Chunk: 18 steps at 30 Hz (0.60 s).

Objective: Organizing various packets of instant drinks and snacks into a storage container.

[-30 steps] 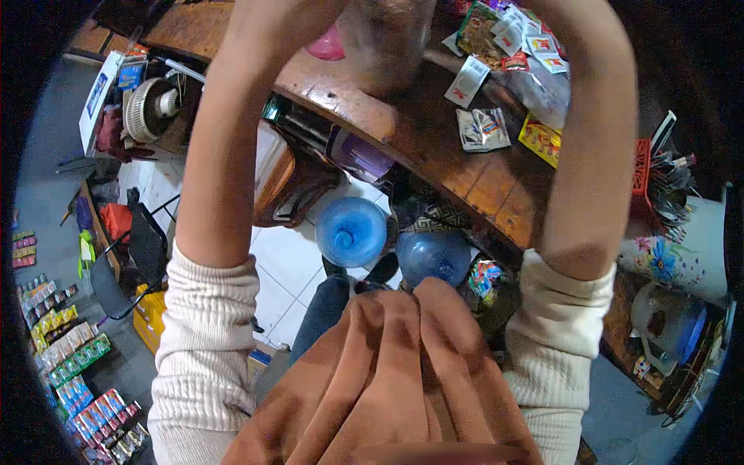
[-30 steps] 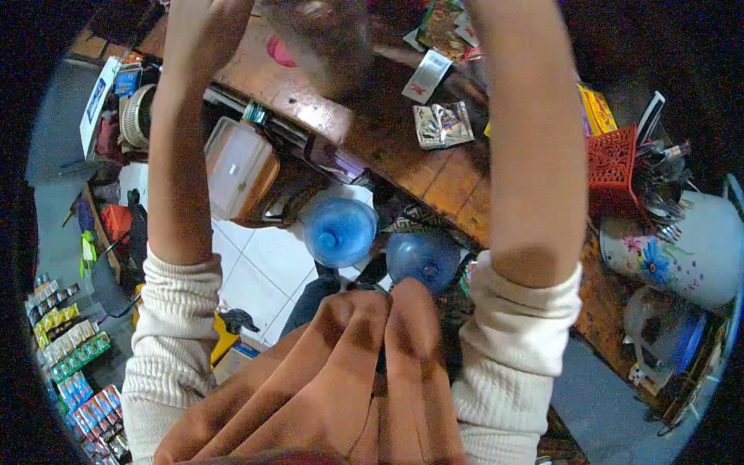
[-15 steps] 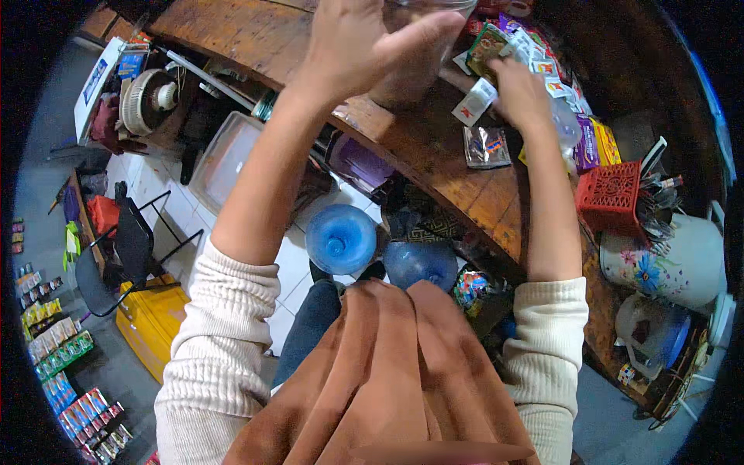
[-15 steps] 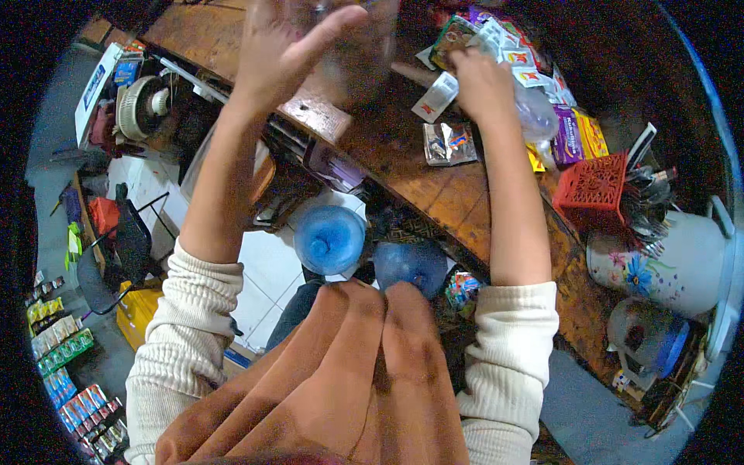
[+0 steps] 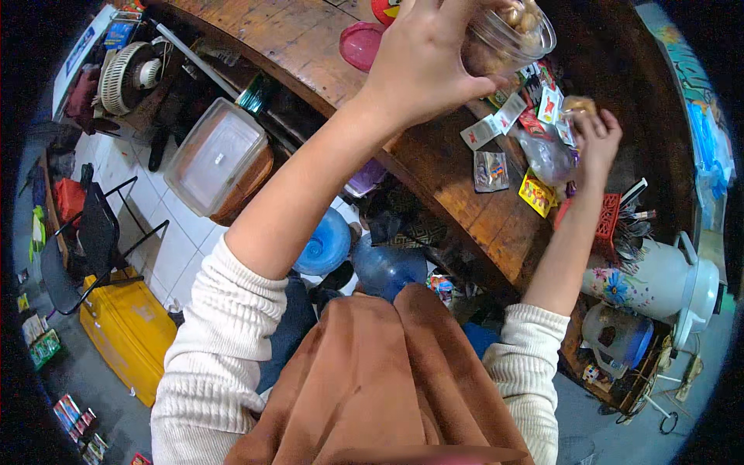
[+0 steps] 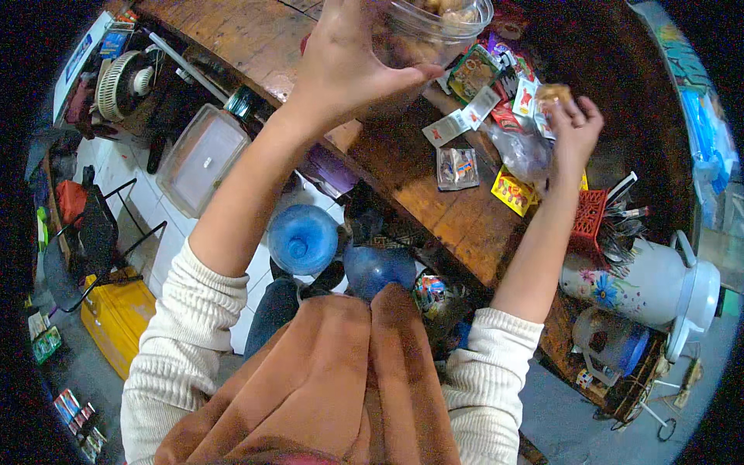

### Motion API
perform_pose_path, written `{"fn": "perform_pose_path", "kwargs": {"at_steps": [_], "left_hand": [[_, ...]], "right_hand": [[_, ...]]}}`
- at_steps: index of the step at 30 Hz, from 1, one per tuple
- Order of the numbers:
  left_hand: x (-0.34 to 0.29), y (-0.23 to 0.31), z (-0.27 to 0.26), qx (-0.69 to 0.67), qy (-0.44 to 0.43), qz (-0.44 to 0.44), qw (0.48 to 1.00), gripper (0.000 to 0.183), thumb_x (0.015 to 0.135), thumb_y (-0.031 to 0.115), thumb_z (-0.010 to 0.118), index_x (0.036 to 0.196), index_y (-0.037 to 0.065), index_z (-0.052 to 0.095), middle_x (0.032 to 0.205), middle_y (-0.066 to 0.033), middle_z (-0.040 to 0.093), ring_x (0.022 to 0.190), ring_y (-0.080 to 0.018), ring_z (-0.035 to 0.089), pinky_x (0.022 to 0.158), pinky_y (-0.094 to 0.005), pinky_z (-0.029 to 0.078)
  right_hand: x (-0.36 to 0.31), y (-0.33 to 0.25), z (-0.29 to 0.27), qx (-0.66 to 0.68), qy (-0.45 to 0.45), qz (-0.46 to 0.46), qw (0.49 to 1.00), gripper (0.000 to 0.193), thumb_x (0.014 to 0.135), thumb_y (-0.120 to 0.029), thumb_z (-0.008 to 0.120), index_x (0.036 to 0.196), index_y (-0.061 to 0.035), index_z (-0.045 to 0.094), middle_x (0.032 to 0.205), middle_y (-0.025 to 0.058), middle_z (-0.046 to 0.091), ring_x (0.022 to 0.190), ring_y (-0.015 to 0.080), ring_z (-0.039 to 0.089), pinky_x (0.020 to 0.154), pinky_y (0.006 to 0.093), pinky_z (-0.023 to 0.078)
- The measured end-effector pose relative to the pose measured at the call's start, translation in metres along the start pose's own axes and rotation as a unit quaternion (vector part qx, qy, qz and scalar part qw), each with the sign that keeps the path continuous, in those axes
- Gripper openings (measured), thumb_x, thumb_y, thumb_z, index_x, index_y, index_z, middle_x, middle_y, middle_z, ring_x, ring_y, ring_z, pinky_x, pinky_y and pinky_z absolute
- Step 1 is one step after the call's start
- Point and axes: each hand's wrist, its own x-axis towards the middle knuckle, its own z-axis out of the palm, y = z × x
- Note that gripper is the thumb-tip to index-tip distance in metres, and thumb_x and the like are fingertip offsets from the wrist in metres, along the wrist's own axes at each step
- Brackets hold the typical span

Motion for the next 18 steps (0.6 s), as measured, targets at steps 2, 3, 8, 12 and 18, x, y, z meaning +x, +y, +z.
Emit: {"fn": "perform_pose_path", "kwargs": {"at_steps": [2, 3, 8, 12, 18], "left_hand": [[-0.003, -0.003, -0.008, 0.015, -0.009, -0.007, 1.000, 0.066, 0.054, 0.009, 0.074, 0.111, 0.013, 0.041, 0.125, -0.0132, 0.036, 0.116, -0.0363, 0.038, 0.092, -0.0446, 0.035], [-0.004, -0.004, -0.007, 0.017, -0.017, -0.014, 1.000, 0.066, 0.054, 0.009, 0.074, 0.111, 0.013, 0.041, 0.125, -0.0131, 0.036, 0.116, -0.0362, 0.038, 0.092, -0.0449, 0.035], [0.001, -0.004, -0.004, 0.067, -0.014, 0.008, 0.998, 0.077, 0.053, 0.010, 0.076, 0.119, 0.011, 0.036, 0.129, -0.0144, 0.033, 0.117, -0.0363, 0.037, 0.092, -0.0431, 0.036], [-0.013, -0.010, 0.008, -0.058, 0.101, -0.057, 0.992, 0.102, 0.055, 0.015, 0.079, 0.136, 0.005, 0.018, 0.135, -0.0162, 0.030, 0.121, -0.0324, 0.036, 0.096, -0.0392, 0.036], [-0.009, -0.003, -0.001, -0.188, -0.025, -0.261, 0.947, 0.110, 0.053, 0.020, 0.082, 0.137, 0.001, 0.014, 0.127, -0.0162, 0.041, 0.117, -0.0250, 0.044, 0.099, -0.0347, 0.033]], "right_hand": [[-0.006, -0.049, 0.019, 0.083, -0.022, -0.086, 0.993, 0.051, 0.066, -0.007, 0.074, 0.109, 0.0039, 0.049, 0.101, 0.0146, 0.057, 0.089, 0.0183, 0.057, 0.076, 0.0280, 0.048], [-0.008, -0.077, 0.027, 0.086, -0.049, -0.157, 0.983, 0.050, 0.066, -0.006, 0.074, 0.108, 0.0035, 0.049, 0.101, 0.0148, 0.058, 0.089, 0.0188, 0.058, 0.077, 0.0280, 0.048], [-0.032, -0.148, 0.082, -0.088, -0.255, -0.381, 0.885, 0.028, 0.078, -0.004, 0.062, 0.105, 0.0018, 0.058, 0.100, 0.0076, 0.060, 0.095, 0.0160, 0.057, 0.083, 0.0253, 0.042], [-0.059, -0.186, 0.095, -0.059, -0.364, -0.229, 0.901, 0.032, 0.078, 0.002, 0.053, 0.110, 0.0042, 0.057, 0.112, 0.0158, 0.058, 0.101, 0.0177, 0.056, 0.088, 0.0294, 0.043], [-0.057, -0.209, 0.096, -0.175, -0.392, -0.298, 0.853, 0.025, 0.072, 0.004, 0.066, 0.097, 0.0058, 0.063, 0.097, 0.0160, 0.064, 0.093, 0.0209, 0.061, 0.081, 0.0281, 0.052]]}}
